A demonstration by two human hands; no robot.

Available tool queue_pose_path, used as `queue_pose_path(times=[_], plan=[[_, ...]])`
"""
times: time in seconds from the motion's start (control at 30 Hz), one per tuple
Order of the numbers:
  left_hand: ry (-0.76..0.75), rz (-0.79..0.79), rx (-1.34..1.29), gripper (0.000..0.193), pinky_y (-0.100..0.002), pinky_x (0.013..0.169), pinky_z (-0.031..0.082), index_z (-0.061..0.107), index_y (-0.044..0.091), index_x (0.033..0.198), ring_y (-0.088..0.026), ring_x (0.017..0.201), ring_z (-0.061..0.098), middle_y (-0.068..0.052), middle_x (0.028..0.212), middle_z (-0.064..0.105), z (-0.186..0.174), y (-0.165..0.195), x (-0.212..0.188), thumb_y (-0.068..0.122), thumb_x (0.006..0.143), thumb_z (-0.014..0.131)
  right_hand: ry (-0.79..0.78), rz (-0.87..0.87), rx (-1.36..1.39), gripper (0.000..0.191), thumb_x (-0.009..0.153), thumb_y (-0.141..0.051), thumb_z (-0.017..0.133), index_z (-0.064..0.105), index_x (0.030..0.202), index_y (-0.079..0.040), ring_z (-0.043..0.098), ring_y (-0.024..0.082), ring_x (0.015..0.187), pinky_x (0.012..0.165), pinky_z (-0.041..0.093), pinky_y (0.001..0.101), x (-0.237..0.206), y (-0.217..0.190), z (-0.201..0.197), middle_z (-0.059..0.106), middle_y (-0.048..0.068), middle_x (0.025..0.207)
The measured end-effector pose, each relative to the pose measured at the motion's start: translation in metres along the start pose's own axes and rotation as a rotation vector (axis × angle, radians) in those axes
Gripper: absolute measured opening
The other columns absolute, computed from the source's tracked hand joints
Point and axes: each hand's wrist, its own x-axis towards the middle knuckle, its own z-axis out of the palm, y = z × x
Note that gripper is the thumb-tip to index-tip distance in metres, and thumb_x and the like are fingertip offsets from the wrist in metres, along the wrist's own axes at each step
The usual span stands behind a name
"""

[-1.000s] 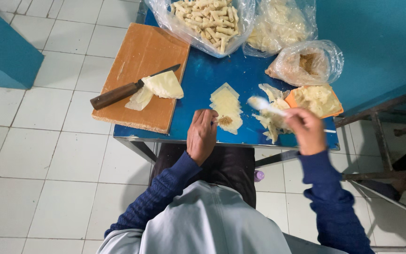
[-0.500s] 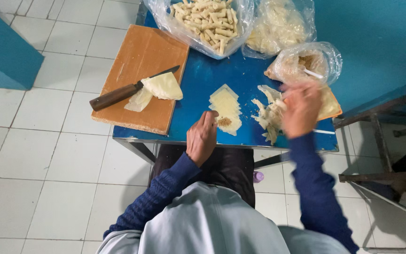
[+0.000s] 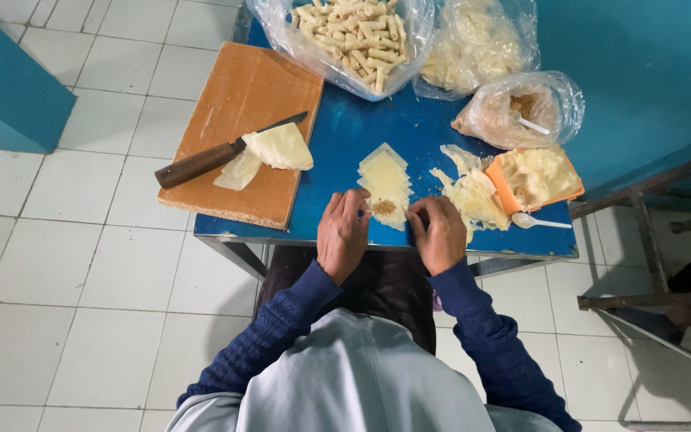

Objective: The person sits at a table and uses a spoon to scoop a pale paste from a plastic bag and spread it onto thin flat sheets. They press and fold the coated sheet pieces by hand, setting finished pieces aside and repeating the process on new sheets.

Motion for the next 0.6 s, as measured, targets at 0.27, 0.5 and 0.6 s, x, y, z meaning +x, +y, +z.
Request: queue_pose_path(times=[0.27, 0.5, 0.6], plan=[[0.012, -0.019, -0.072, 0.026, -0.044, 0.077, 0.053, 0.052, 0.002, 0.111, -0.035, 0.09, 0.064, -0.013, 0.096, 0.065, 0.0072, -0.0053, -0.0031, -0.005, 0.088, 0.062, 0.09, -0.077, 0.031, 0.015, 0.091, -0.006, 0.076, 0.066, 0.101, -0.006, 0.068, 0.03, 0.087, 0.077, 0.052, 0.0404, -0.0038, -0.0059, 0.0051, 0.07, 0.01, 0.094], [-0.017, -0.045, -0.151, 0.031, -0.045, 0.075, 0.052, 0.052, 0.001, 0.118, -0.037, 0.091, 0.063, -0.016, 0.094, 0.061, 0.0033, -0.0018, -0.0034, -0.005, 0.089, 0.059, 0.039, 0.061, 0.271, 0.042, 0.09, -0.001, 0.075, 0.059, 0.129, -0.006, 0.072, 0.02, 0.088, 0.078, 0.055, 0.0336, -0.0069, -0.0068, 0.0071, 0.073, 0.007, 0.099], [-0.014, -0.055, -0.117, 0.03, -0.045, 0.073, 0.05, 0.053, 0.002, 0.119, -0.035, 0.087, 0.062, -0.014, 0.087, 0.06, 0.0019, -0.0001, -0.0022, -0.004, 0.09, 0.06, 0.041, 0.08, 0.318, 0.044, 0.091, 0.001, 0.073, 0.059, 0.132, -0.007, 0.073, 0.019, 0.089, 0.079, 0.057, 0.0325, -0.0081, -0.0054, 0.0063, 0.074, 0.007, 0.101]])
